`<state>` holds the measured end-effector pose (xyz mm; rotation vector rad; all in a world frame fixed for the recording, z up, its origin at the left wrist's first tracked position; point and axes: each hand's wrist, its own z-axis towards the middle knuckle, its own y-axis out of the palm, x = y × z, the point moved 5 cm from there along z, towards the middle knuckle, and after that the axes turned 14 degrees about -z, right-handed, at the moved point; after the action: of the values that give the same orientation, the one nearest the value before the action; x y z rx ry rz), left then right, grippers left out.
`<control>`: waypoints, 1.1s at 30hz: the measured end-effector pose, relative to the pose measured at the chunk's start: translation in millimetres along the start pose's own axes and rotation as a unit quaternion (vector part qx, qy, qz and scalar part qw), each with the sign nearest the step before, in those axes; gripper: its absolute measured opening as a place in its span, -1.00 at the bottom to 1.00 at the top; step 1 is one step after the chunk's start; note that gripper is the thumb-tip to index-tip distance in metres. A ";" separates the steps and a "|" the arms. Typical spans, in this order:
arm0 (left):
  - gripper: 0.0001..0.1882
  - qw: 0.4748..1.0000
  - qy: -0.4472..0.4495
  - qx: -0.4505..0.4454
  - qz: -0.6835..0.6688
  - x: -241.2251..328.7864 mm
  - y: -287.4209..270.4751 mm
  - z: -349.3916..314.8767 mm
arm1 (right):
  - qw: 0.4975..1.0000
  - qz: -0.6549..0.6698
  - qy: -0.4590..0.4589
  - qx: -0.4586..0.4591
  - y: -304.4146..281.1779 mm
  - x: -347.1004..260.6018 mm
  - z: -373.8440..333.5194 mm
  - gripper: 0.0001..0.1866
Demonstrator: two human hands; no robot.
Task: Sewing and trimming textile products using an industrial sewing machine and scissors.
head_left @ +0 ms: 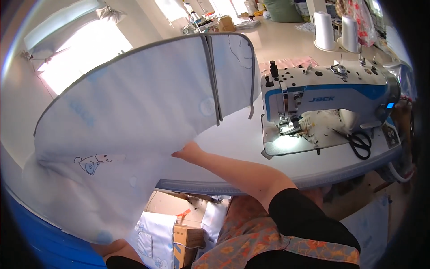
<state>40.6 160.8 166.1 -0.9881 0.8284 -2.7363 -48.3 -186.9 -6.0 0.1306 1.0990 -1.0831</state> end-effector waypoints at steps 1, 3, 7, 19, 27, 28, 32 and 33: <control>-0.83 1.000 -0.001 0.002 0.001 -0.2 -2.1 1.4 | 1.000 0.005 0.005 -0.008 8.1 7.0 3.4 -0.32; -0.83 1.000 0.000 0.006 0.005 -0.4 -5.1 6.0 | 0.998 -0.025 -0.049 0.023 20.5 8.5 12.1 -0.35; -0.81 1.000 0.007 0.015 0.010 0.7 -10.0 15.1 | 0.989 -0.058 -0.108 0.078 34.5 7.9 19.7 -0.45; -0.77 0.994 0.095 0.053 0.022 31.0 -28.0 72.7 | 0.989 -0.079 -0.095 0.081 39.4 30.6 -1.8 -0.76; -0.75 0.973 0.212 0.087 0.024 85.7 -31.4 150.1 | 0.908 -0.231 -0.132 -0.323 -67.8 -110.0 -111.3 -0.74; -0.74 0.968 0.231 0.091 0.023 94.5 -29.6 163.9 | 0.906 -0.176 -0.203 -0.328 -83.4 -148.5 -128.6 -0.72; -0.73 0.949 0.298 0.098 0.023 120.5 -15.7 219.2 | 0.853 0.130 -0.060 -0.503 -134.4 -235.8 -169.1 -0.46; -0.72 0.945 0.311 0.098 0.022 126.1 -9.1 235.1 | 0.861 0.167 -0.072 -0.475 -142.5 -250.2 -165.1 -0.44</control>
<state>88.8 25.6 391.2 -0.0493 0.6049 -3.0386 -271.2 -5.8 160.5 -0.5244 1.3026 -0.1528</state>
